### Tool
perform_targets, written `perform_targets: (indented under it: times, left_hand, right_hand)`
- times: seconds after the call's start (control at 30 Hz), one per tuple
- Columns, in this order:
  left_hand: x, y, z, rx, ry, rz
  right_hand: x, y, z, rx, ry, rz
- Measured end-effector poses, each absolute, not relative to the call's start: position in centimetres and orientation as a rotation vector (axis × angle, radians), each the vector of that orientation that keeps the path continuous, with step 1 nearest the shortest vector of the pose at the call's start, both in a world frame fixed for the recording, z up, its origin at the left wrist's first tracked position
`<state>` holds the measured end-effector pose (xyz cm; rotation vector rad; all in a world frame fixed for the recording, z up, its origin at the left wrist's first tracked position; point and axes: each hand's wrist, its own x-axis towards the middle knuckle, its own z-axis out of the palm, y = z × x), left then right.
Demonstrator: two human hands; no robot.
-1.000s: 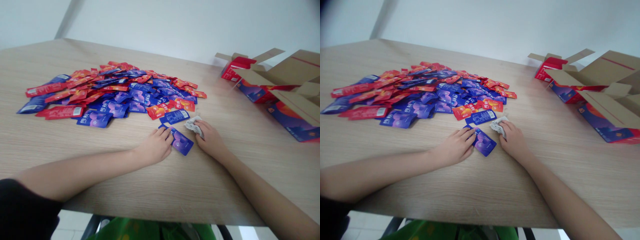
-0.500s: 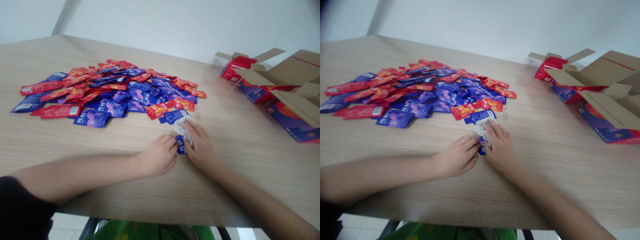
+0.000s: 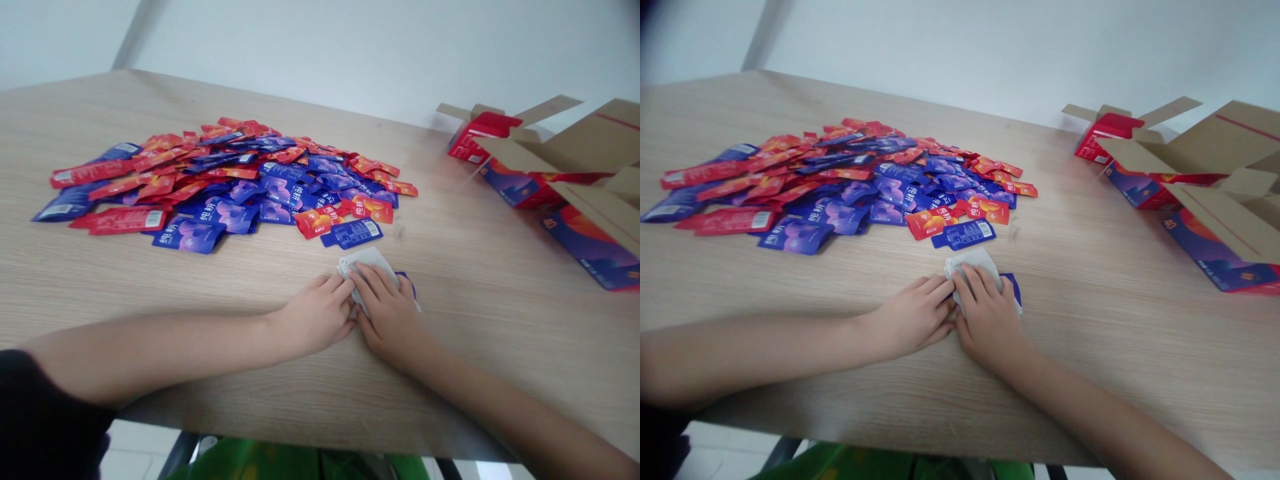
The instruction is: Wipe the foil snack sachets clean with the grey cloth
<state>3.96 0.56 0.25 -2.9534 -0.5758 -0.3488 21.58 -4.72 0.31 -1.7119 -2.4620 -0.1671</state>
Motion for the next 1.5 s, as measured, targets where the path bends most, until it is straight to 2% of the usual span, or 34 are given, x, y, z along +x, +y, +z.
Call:
perform_targets:
  times: [0.47,0.67,0.87,1.07,1.2,1.37,1.43,1.5]
  left_hand:
    - [4.2,-0.2,1.4,-3.013,-0.634,-0.188]
    - [3.9,1.2,1.2,-3.029,-0.558,-0.27]
    - [3.7,6.5,1.0,-2.966,-0.478,-0.539]
    - [3.4,10.4,-0.6,-3.089,-0.76,-0.223]
    - [3.1,11.1,-1.3,-3.076,-0.856,-0.179]
    - [3.1,10.2,-0.2,-2.99,-0.886,-0.31]
    - [3.2,8.3,0.8,-2.934,-0.862,-0.447]
    - [3.3,5.3,1.6,-2.936,-0.825,-0.423]
  right_hand:
    - [24.6,-6.0,-0.2,-2.127,-2.281,-0.407]
    - [25.0,-5.3,0.0,-2.06,-2.353,-0.342]
    - [24.1,-5.2,0.1,-1.977,-2.401,-0.338]
    - [24.0,-5.1,0.1,-1.969,-2.394,-0.322]
    - [24.1,-5.1,0.1,-1.968,-2.395,-0.317]
    - [24.1,-5.1,0.2,-1.974,-2.397,-0.3]
    - [24.2,-5.0,0.2,-1.978,-2.39,-0.285]
    - [24.3,-4.9,0.2,-1.973,-2.386,-0.261]
